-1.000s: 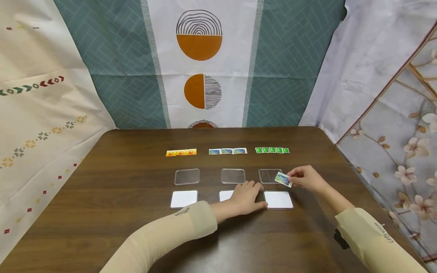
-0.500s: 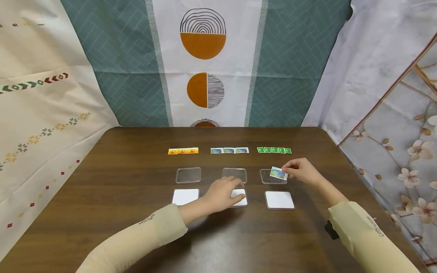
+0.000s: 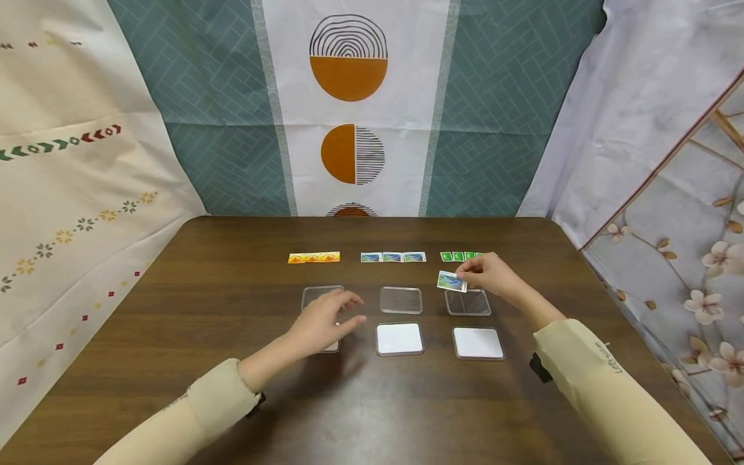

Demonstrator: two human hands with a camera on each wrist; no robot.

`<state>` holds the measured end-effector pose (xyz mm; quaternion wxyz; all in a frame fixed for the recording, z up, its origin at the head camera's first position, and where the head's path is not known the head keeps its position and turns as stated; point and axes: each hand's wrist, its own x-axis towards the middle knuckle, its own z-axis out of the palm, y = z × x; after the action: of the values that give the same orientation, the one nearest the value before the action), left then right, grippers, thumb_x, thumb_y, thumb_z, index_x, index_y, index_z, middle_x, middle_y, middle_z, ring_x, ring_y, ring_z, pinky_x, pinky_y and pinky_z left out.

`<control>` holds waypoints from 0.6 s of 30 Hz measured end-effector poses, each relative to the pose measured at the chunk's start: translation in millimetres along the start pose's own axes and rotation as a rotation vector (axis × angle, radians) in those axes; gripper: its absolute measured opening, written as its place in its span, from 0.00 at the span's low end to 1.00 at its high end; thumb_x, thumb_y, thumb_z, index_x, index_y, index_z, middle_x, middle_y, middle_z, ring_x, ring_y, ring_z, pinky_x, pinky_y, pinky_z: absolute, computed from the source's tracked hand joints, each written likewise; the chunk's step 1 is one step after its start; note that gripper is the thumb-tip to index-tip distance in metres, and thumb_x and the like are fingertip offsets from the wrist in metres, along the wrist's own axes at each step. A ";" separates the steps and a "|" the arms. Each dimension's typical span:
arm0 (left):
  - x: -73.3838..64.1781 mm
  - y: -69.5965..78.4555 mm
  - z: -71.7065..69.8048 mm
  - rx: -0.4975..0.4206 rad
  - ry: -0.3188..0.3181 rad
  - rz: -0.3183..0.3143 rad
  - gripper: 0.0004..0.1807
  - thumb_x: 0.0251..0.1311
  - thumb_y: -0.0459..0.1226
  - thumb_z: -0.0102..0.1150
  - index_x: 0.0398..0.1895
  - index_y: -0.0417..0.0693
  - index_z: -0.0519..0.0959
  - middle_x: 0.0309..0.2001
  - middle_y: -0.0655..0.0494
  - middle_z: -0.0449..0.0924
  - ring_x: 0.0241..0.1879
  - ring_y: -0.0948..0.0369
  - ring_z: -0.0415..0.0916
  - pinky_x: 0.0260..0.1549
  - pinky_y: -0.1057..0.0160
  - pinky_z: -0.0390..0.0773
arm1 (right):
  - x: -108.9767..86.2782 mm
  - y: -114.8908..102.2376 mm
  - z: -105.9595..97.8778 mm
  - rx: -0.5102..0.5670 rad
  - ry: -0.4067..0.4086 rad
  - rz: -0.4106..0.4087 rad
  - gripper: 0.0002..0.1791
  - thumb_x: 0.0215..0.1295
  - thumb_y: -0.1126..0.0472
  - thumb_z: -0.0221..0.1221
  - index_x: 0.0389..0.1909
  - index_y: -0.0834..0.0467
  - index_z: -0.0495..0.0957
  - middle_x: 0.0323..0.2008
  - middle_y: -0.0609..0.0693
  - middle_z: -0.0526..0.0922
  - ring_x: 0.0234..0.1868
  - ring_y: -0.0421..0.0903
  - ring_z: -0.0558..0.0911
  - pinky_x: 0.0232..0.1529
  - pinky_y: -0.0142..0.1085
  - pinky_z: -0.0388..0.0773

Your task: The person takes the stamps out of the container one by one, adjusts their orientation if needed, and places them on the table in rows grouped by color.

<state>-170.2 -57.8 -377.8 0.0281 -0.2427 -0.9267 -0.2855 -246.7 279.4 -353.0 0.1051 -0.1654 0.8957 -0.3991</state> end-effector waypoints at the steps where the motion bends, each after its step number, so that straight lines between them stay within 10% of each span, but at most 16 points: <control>1: -2.4 -3.7 -4.3 -0.006 0.018 -0.016 0.17 0.60 0.46 0.59 0.47 0.46 0.78 0.44 0.49 0.80 0.45 0.52 0.78 0.40 0.52 0.77 | 3.0 -3.0 1.0 -0.004 0.000 -0.005 0.13 0.66 0.65 0.55 0.39 0.74 0.76 0.20 0.43 0.75 0.18 0.34 0.68 0.19 0.29 0.66; 18: -39.5 -59.9 -37.4 0.001 0.107 -0.230 0.16 0.58 0.44 0.62 0.46 0.45 0.79 0.40 0.51 0.80 0.40 0.53 0.78 0.38 0.54 0.76 | 49.3 -33.9 22.8 -0.058 -0.099 -0.074 0.11 0.67 0.65 0.53 0.38 0.72 0.75 0.24 0.51 0.73 0.22 0.37 0.68 0.22 0.29 0.64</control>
<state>-166.5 -138.3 -385.0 0.0446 -0.1193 -0.9457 -0.2991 -277.8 223.9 -345.4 0.1294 -0.2208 0.8939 -0.3679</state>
